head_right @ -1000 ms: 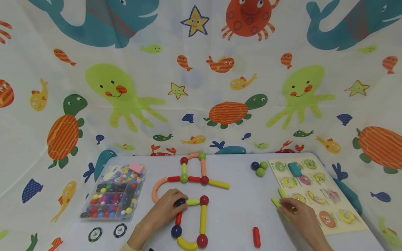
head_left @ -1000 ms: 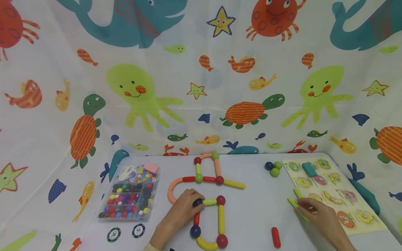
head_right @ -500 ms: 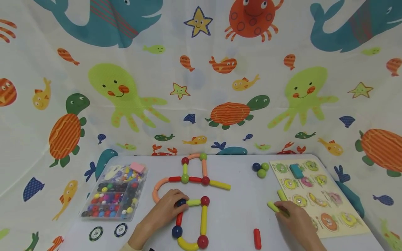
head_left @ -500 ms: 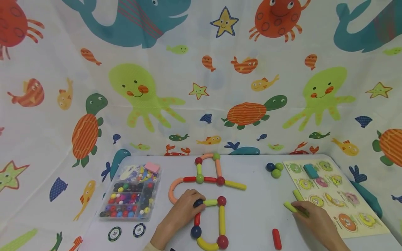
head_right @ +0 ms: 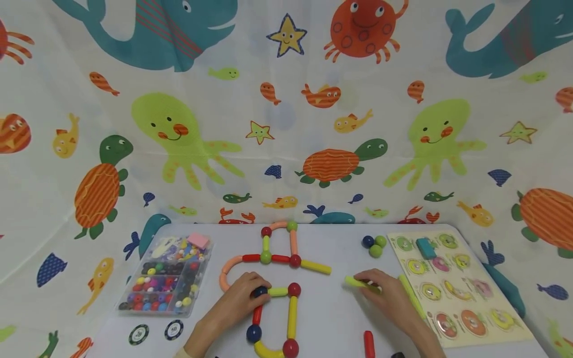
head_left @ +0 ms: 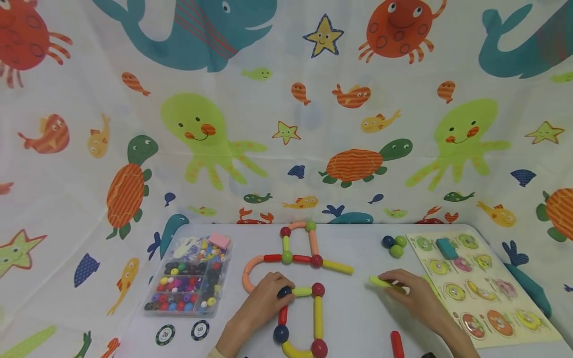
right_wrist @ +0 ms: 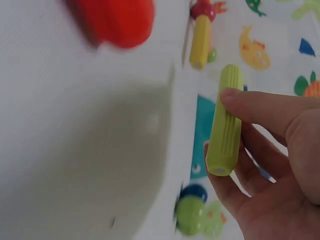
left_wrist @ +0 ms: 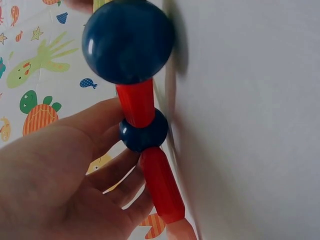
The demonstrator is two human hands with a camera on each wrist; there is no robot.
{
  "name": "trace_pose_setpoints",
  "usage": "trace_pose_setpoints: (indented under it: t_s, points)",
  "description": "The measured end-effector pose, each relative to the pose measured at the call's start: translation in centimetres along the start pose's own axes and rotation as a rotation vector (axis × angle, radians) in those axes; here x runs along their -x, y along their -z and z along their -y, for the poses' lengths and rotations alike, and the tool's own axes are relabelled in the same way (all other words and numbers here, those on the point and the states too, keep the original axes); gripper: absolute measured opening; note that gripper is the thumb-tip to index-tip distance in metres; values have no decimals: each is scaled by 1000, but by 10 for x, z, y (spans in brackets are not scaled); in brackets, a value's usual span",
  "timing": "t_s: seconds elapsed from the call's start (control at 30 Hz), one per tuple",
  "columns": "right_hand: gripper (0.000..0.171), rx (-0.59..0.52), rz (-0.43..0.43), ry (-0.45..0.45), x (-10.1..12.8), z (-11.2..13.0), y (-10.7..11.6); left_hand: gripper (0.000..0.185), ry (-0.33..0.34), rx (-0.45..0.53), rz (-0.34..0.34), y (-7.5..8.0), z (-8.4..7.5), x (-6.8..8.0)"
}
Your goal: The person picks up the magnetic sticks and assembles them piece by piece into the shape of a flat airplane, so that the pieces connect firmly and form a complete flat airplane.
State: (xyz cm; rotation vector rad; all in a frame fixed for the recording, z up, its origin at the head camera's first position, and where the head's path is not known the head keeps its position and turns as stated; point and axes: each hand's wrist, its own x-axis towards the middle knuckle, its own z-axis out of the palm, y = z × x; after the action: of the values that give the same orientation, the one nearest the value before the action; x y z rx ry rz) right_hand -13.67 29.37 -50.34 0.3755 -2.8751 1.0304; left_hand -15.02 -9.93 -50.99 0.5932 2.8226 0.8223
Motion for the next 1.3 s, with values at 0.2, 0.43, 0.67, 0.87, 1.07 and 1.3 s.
trace_pose_setpoints:
  t_s: [0.2,0.43,0.67,0.87,1.07,1.3]
  points:
    - [30,-102,145,105,-25,16,-21,28,4,5,4,-1,0,0]
    - [29,-112,286,154,-43,34,-41,27,-7,9,-6,0,-1,1]
    - [28,-107,343,182,-52,43,-53,26,-9,21,-4,0,-1,1]
    - [27,-86,352,179,-56,49,-58,27,-7,18,-8,1,-1,1]
    - [27,-67,335,155,-55,52,-58,26,-10,15,-9,2,-2,1]
    - [29,-84,261,84,-52,49,-50,25,-32,5,-34,0,-1,2]
